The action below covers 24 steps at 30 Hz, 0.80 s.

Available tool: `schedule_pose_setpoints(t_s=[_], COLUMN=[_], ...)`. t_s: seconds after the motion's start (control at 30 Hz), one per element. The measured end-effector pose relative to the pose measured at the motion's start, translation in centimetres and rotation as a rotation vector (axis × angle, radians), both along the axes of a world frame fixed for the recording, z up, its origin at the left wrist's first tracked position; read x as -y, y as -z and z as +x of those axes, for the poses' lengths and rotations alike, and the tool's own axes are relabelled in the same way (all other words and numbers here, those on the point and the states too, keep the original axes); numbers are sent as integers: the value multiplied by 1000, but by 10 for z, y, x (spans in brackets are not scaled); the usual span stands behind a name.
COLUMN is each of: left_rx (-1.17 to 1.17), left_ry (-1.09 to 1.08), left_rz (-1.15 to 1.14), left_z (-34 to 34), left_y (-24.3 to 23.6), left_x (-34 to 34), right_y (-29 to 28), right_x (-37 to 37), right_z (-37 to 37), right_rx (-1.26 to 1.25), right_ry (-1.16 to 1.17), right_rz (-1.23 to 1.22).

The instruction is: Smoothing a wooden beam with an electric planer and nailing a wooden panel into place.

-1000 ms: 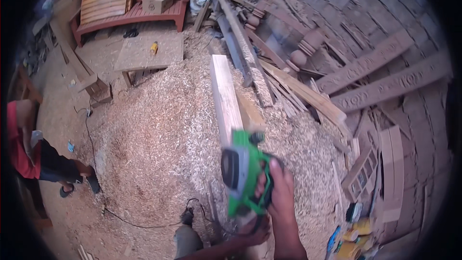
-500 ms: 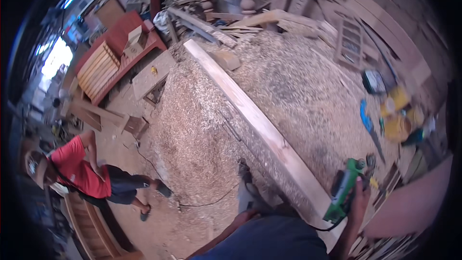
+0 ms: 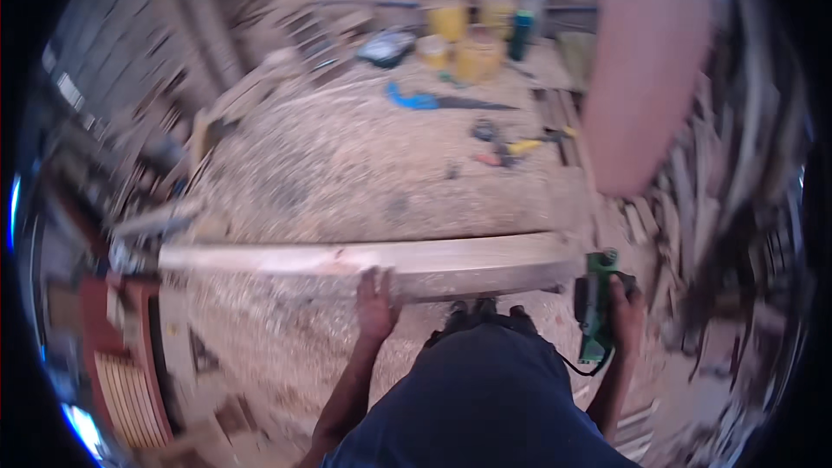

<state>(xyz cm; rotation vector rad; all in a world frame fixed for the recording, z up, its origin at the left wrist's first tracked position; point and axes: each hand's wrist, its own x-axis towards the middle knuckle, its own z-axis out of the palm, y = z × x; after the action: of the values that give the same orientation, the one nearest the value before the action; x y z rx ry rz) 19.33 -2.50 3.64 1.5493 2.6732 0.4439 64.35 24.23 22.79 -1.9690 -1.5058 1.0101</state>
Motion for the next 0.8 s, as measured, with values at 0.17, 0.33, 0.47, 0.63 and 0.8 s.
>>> schedule_pose_setpoints(t_s=[0.17,0.33,0.47,0.63,0.8], left_rx=[-101,-161,-27,-35,-66], left_ry=[197,320,289,324,287], left_rz=[-197,-247,-396,-515,-553], left_z=[-38,-33,-23,-30,-20], left_y=[-20,-17,-17,-21,-18], left_x=[-70,-119,-148,-161,-165], right_y=[-9,-14,-15,-2,28], right_x=[50,98,115,106,66], right_z=[21,40,66,97,139], right_rx=[-211,-280,-263,-251,-201], right_ry=[155,279,348,401,365], right_rz=[-38,-107,-116,-89,-62])
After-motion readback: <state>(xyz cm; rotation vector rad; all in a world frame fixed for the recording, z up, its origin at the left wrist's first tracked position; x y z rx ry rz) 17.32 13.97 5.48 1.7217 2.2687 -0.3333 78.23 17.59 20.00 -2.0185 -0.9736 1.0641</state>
